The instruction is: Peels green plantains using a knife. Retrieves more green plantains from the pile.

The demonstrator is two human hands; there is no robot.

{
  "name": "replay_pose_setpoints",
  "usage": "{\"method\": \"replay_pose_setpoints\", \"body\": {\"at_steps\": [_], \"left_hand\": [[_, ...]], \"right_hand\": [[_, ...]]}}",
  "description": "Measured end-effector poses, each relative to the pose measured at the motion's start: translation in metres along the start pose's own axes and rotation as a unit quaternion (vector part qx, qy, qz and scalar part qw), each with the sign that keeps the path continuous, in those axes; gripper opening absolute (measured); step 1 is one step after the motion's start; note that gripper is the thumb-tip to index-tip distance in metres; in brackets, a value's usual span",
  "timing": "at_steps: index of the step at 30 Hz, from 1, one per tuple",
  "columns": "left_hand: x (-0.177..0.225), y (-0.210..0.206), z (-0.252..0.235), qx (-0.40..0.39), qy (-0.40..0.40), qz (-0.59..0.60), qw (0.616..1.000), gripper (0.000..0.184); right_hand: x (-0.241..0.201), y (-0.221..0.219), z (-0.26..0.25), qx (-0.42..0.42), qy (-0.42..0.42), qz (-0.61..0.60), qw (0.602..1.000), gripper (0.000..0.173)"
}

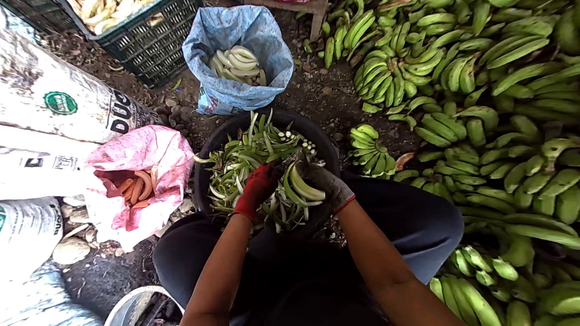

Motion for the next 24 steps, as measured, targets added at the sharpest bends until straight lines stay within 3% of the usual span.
{"method": "replay_pose_setpoints", "body": {"at_steps": [4,7,11,14,16,19,24], "left_hand": [[-0.007,-0.006,-0.004,-0.004,0.04,-0.066,0.997,0.048],[-0.009,-0.008,-0.004,0.008,0.062,-0.057,0.996,0.054],[0.018,-0.018,0.007,0.037,-0.031,-0.068,0.997,0.057],[0.034,-0.021,0.015,0.08,-0.093,-0.096,0.988,0.052],[0.037,-0.017,0.019,0.123,-0.117,-0.116,0.979,0.051],[0.033,-0.007,0.023,0.169,-0.119,-0.13,0.97,0.05],[0.034,-0.002,0.021,0.18,-0.107,-0.15,0.966,0.052]], "right_hand": [[0.006,-0.013,0.007,-0.085,-0.066,0.123,0.987,0.043],[0.023,0.011,-0.012,0.032,-0.047,-0.057,0.997,0.048],[0.025,0.03,-0.013,0.223,-0.037,-0.292,0.929,0.056],[0.011,0.02,-0.02,0.169,0.029,-0.424,0.889,0.044],[-0.002,0.018,-0.012,0.163,0.058,-0.435,0.884,0.041],[-0.011,0.018,-0.007,0.176,0.055,-0.433,0.883,0.04],[-0.013,0.009,-0.012,0.159,0.038,-0.462,0.871,0.045]]}}
Point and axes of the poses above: each hand's wrist, its own z-axis away from the middle knuckle, its own y-axis out of the back of the hand, x = y × z, the point moved 9 cm from there along -z, towards the middle knuckle, and after that the axes turned 1 degree about -z, right-handed, at the moved point
